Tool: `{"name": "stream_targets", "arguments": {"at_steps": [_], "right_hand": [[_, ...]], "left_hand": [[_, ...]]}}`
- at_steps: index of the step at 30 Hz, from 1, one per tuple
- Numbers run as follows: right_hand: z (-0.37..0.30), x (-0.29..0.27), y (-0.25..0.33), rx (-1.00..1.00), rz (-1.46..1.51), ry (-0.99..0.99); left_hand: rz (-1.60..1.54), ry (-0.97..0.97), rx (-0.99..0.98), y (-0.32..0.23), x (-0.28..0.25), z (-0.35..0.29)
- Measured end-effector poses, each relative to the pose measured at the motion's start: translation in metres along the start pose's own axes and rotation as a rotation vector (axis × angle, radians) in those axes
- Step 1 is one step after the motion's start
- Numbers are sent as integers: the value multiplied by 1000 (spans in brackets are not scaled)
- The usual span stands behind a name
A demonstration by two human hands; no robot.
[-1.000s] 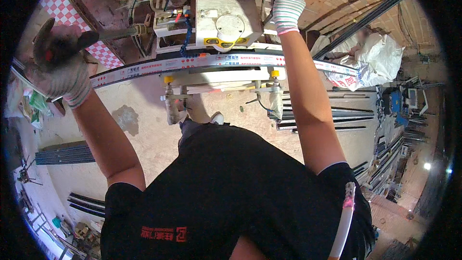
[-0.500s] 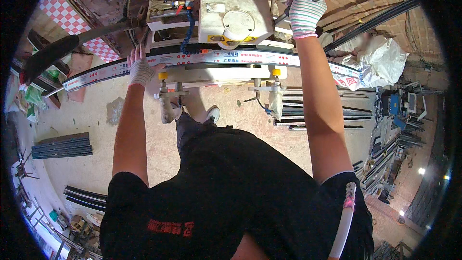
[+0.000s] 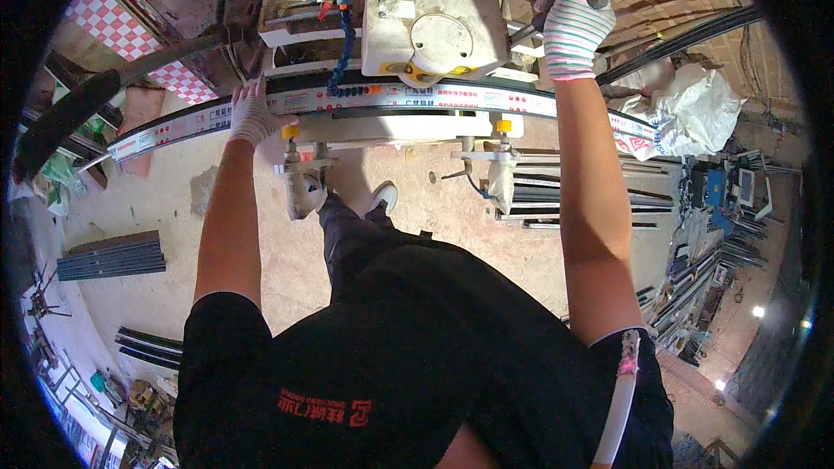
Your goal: The person positions a long metal profile on a chop saw, secures it, and operates the saw to cut the profile. The person then removes the cut piece and repeats the process with another profile.
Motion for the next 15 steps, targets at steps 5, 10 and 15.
{"name": "stream_targets", "arguments": {"at_steps": [5,10,15], "right_hand": [[-2,-1,3,22,-28,15],[-4,5,4,-37,82,-32],[-5,8,7,-19,74,-46]], "left_hand": [[-29,-13,32,-4,-2,0],[-21,-24,23,-8,-4,-5],[21,42,-2,-14,-10,-6]]}}
Point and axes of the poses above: each hand's wrist, its own z-axis towards the middle knuckle, its own x-axis out of the palm, y = z × x, the point moved 4 cm from there along z, towards the middle knuckle, and after that the axes turned 5 degrees about y, right-handed, at the moved point
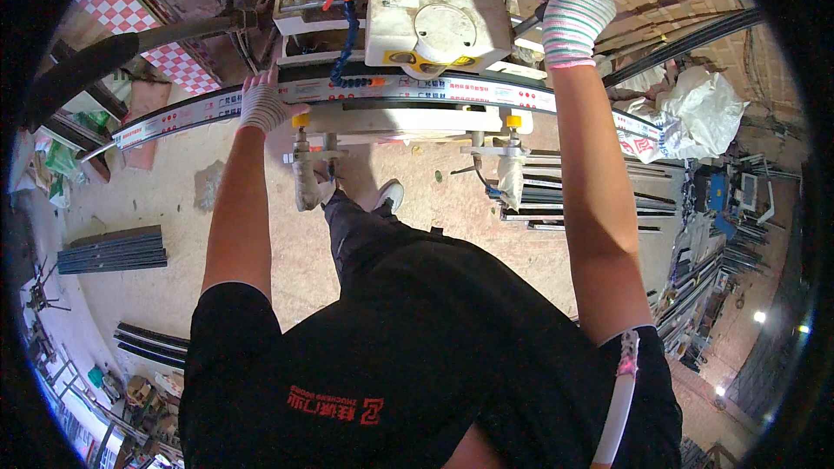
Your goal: The person positions a long metal profile on a chop saw, secures it, and operates the saw to cut the profile. The person then removes the cut piece and repeats the process with another profile.
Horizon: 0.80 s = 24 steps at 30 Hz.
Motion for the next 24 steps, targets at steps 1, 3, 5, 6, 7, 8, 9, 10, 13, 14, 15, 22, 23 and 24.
{"name": "stream_targets", "arguments": {"at_steps": [1,3,5,6,7,8,9,10,13,14,15,22,23,24], "right_hand": [[-1,1,0,7,3,-3],[1,3,3,1,2,5],[1,7,5,-22,-2,24],[-1,9,5,-35,27,12],[-1,10,5,-22,16,7],[-1,12,5,-10,5,2],[-2,13,4,2,-7,-3],[-1,14,5,5,-5,-11],[-1,15,5,-4,-25,-13],[0,15,5,-19,-43,1],[0,16,5,-34,-59,14],[2,15,2,-61,-3,21],[1,16,4,-92,-35,6],[0,16,6,-124,-65,-8]], "left_hand": [[-6,18,-5,-1,-1,-1],[-27,3,2,-3,-3,-3],[-36,-16,6,-4,-3,-4],[-37,-38,11,-3,-2,-5],[-41,-77,24,-3,-1,-6],[-35,-83,26,-2,0,-6],[-33,-105,35,-2,2,-5],[-32,-128,44,-1,3,-5],[-39,-111,30,1,6,-3],[-21,-105,30,1,6,-2],[-8,-74,19,1,6,-2],[6,-3,6,-5,-1,-4],[17,14,2,-5,-1,-4],[30,27,-7,-4,0,-3]]}}
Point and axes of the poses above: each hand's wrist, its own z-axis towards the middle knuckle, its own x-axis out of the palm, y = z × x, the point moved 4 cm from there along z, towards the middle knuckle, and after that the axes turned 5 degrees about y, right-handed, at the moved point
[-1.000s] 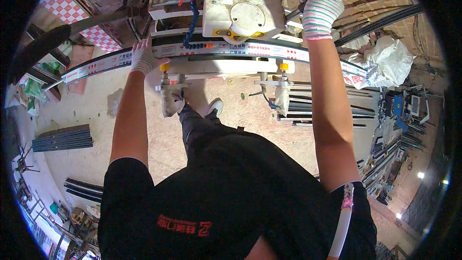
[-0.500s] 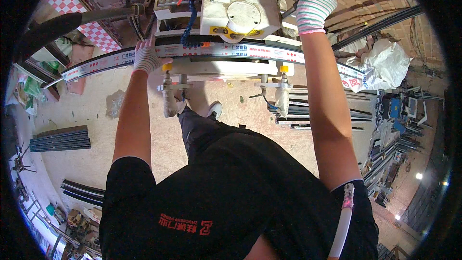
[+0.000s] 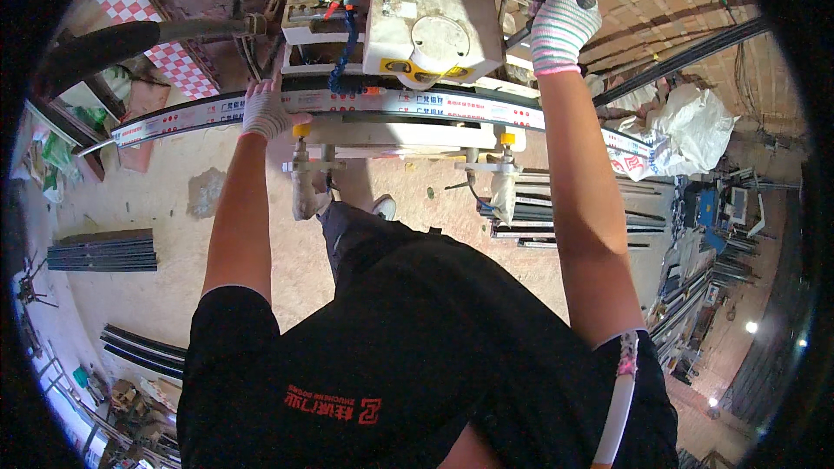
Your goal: The person positions a long metal profile on a chop saw, secures it, and operates the saw to cut the profile. The person then removes the cut piece and repeats the process with another profile.
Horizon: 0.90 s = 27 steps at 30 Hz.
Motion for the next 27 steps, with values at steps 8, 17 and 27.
{"name": "stream_targets", "arguments": {"at_steps": [8,17,27], "right_hand": [[-13,-5,-9,60,-3,90],[-192,-138,-118,62,-505,488],[-365,-226,-205,489,-930,1373]], "left_hand": [[-29,-144,33,10,20,1],[-942,-589,24,-48,17,-157],[-1911,-171,1690,-201,-237,-321]]}}
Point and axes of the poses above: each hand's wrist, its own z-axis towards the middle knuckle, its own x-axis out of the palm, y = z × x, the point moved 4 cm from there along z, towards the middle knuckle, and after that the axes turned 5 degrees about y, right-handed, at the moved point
